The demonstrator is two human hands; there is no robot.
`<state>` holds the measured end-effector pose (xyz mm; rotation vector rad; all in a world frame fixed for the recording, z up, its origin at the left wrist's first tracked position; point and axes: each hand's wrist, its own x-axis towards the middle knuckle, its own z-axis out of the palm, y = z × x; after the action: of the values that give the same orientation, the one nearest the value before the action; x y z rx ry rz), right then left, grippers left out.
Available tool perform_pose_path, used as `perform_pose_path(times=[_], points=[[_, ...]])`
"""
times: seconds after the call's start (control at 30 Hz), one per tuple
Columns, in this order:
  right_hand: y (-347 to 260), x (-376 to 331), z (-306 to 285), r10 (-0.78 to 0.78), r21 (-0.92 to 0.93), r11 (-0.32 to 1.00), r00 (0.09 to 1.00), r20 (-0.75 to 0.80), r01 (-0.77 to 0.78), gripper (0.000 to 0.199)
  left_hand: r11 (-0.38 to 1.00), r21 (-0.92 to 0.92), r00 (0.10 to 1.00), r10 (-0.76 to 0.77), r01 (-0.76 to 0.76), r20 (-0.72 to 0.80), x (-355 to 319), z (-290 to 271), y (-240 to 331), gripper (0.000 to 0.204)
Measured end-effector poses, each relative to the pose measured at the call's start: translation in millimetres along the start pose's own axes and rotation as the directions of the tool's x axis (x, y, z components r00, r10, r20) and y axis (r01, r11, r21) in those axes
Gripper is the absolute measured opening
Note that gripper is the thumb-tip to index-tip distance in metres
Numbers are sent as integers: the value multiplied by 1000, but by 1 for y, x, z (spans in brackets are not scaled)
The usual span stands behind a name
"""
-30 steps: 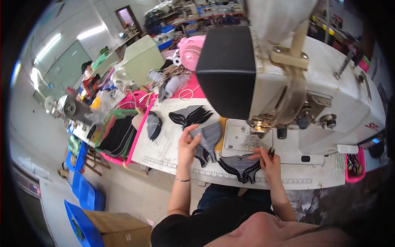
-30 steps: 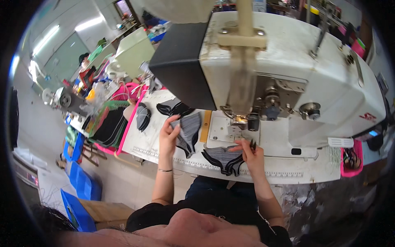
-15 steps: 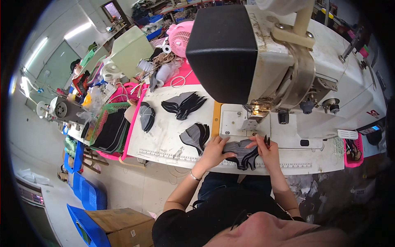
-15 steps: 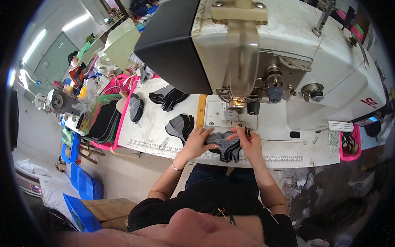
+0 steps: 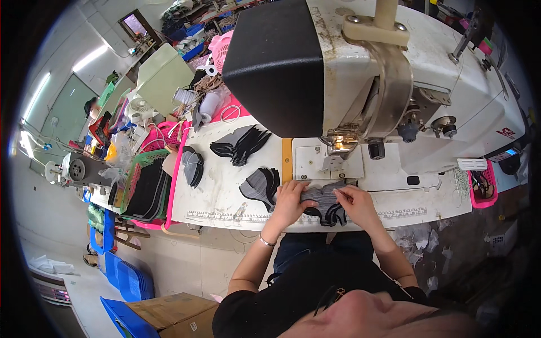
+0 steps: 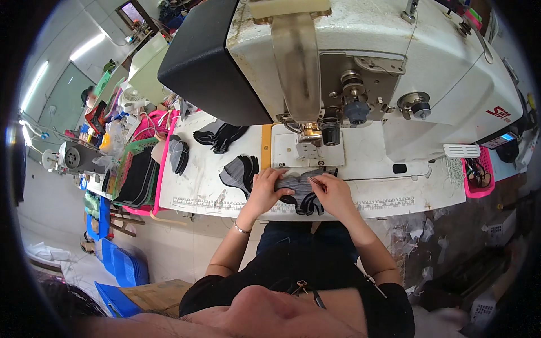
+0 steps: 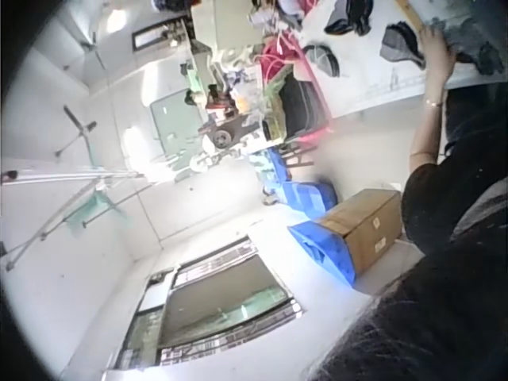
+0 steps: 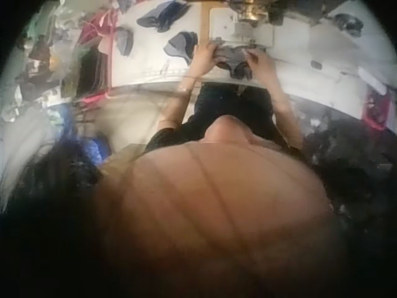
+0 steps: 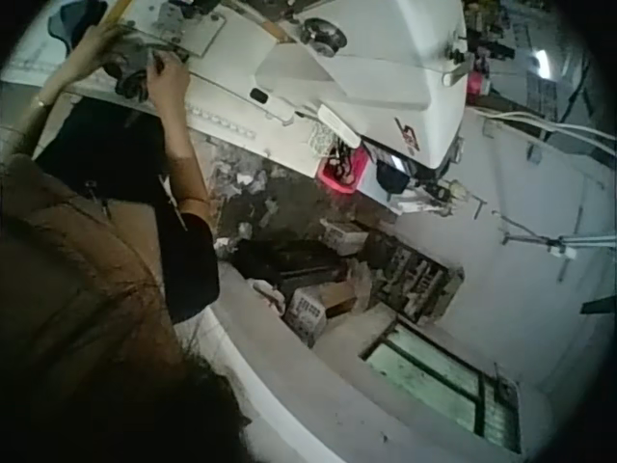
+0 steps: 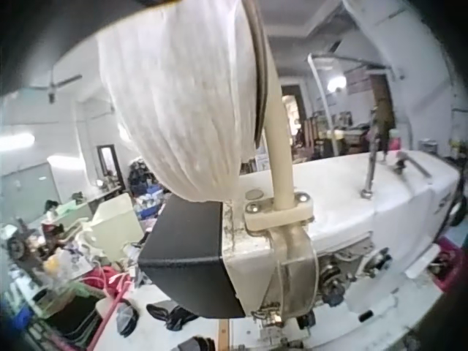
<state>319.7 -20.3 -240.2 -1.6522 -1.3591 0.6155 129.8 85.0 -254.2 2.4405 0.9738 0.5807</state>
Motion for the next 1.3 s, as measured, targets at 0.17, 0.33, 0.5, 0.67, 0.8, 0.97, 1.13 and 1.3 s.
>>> perform_pose_path(times=[0.17, 0.33, 0.5, 0.67, 0.8, 0.97, 1.13, 1.3], points=[[9, -2, 0, 3, -87, 996, 1000, -2, -3, 20, 981, 70, 982, 183, -180, -51, 2, -5, 10, 40], [0, -4, -1, -93, -126, 989, 989, -116, 78, 18, 959, -155, 968, 217, -235, -124, 1, -3, 4, 22], [-38, -8, -18, 17, 296, 955, 997, 72, -37, 20, 874, -298, 916, 316, -383, -249, 17, -44, 56, 22], [-32, -9, -32, -102, 197, 979, 962, 253, 52, 21, 847, -474, 970, 214, -242, -112, 16, -55, 55, 25], [-47, -6, -31, 65, 290, 953, 994, 85, -87, 16, 775, -631, 1000, 2, -12, -17, 12, -49, 55, 29], [-42, -5, -25, 57, 373, 925, 997, 50, -72, 13, 594, -805, 982, -160, 15, -100, 14, -35, 60, 35], [-42, 1, -21, 55, 363, 930, 998, 3, -53, 13, 328, -929, 979, -160, 173, 126, 19, -37, 67, 29], [-47, 12, -17, 73, 383, 923, 996, -45, -50, 18, 406, -901, 974, -218, 154, 69, 31, -33, 65, 16]])
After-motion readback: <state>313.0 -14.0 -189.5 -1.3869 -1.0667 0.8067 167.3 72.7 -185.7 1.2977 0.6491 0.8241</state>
